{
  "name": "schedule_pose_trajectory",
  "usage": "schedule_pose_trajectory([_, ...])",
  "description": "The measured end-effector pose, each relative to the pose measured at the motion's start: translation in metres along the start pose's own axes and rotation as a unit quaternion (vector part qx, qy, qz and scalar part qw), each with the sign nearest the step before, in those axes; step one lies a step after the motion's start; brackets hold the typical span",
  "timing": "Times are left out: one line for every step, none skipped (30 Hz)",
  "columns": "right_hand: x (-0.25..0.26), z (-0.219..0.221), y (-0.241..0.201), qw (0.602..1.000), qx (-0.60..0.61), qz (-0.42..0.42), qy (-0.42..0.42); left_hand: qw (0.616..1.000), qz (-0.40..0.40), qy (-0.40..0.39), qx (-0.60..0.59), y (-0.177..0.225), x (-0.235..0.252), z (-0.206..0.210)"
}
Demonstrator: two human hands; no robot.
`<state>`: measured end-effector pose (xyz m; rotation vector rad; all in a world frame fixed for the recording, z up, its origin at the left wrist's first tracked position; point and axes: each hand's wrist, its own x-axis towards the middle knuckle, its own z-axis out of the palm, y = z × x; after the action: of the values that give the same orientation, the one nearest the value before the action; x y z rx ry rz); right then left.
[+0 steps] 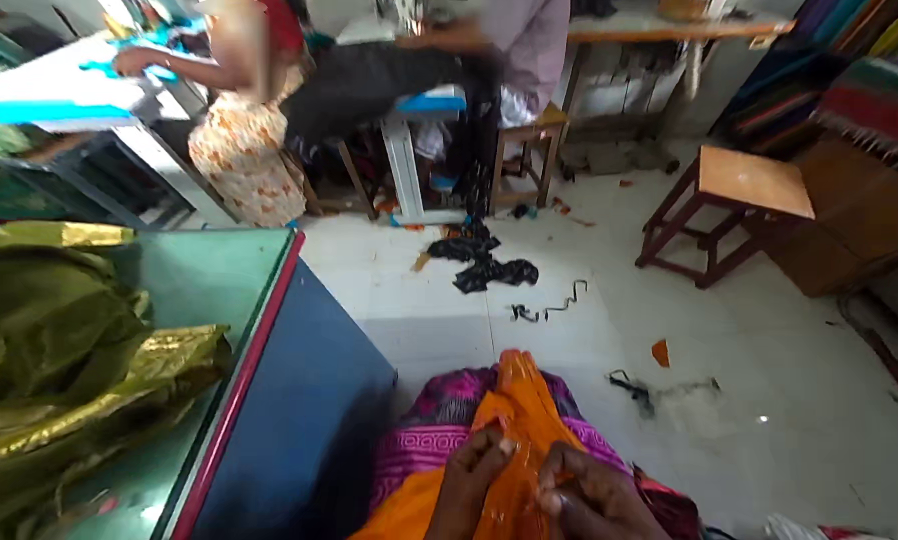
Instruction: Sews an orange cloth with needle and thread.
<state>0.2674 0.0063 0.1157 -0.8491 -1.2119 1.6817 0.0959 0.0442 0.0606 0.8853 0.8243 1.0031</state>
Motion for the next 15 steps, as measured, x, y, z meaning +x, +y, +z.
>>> schedule_pose_trajectory([0.001, 0.003, 0.002, 1.0, -0.004, 0.006, 0.02, 1.0, 0.005, 0.002, -0.004, 0.004, 0.001, 0.002])
schedule_pose_trajectory([0.001, 0.005, 0.005, 0.999, -0.009, 0.008, 0.038, 1.0, 0.009, 0.005, -0.011, 0.007, 0.001, 0.003])
schedule_pose_trajectory([0.002, 0.006, 0.008, 0.998, -0.016, 0.006, 0.053, 1.0, 0.014, 0.007, -0.02, 0.009, 0.0, 0.004])
schedule_pose_trajectory([0.002, 0.007, 0.011, 0.998, -0.024, 0.004, 0.063, 0.999, 0.021, 0.006, -0.023, 0.011, 0.0, 0.004])
schedule_pose_trajectory([0.003, 0.008, 0.013, 0.997, -0.03, 0.001, 0.071, 0.999, 0.028, 0.002, -0.024, 0.012, -0.001, 0.004])
schedule_pose_trajectory([0.003, 0.009, 0.015, 0.996, -0.037, -0.002, 0.079, 0.999, 0.035, -0.004, -0.023, 0.012, -0.001, 0.004])
schedule_pose_trajectory([0.004, 0.009, 0.015, 0.995, -0.042, -0.008, 0.087, 0.999, 0.042, -0.013, -0.02, 0.013, -0.001, 0.003])
schedule_pose_trajectory([0.006, 0.009, 0.016, 0.995, -0.044, -0.016, 0.092, 0.999, 0.047, -0.019, -0.018, 0.014, 0.0, 0.003])
schedule_pose_trajectory([0.006, 0.008, 0.016, 0.994, -0.043, -0.023, 0.095, 0.998, 0.049, -0.022, -0.018, 0.014, 0.001, 0.003])
schedule_pose_trajectory([0.007, 0.007, 0.017, 0.994, -0.042, -0.028, 0.097, 0.998, 0.05, -0.021, -0.018, 0.015, 0.001, 0.004])
schedule_pose_trajectory([0.007, 0.006, 0.016, 0.994, -0.043, -0.029, 0.098, 0.998, 0.049, -0.018, -0.018, 0.016, 0.001, 0.004])
schedule_pose_trajectory([0.008, 0.005, 0.015, 0.994, -0.046, -0.027, 0.098, 0.998, 0.049, -0.016, -0.018, 0.017, 0.001, 0.004])
schedule_pose_trajectory([0.009, 0.005, 0.014, 0.994, -0.05, -0.021, 0.096, 0.998, 0.051, -0.015, -0.019, 0.017, 0.001, 0.004])
schedule_pose_trajectory([0.01, 0.004, 0.013, 0.994, -0.054, -0.016, 0.093, 0.998, 0.052, -0.015, -0.02, 0.017, 0.002, 0.004])
schedule_pose_trajectory([0.01, 0.003, 0.012, 0.994, -0.058, -0.012, 0.092, 0.998, 0.053, -0.015, -0.021, 0.017, 0.003, 0.004])
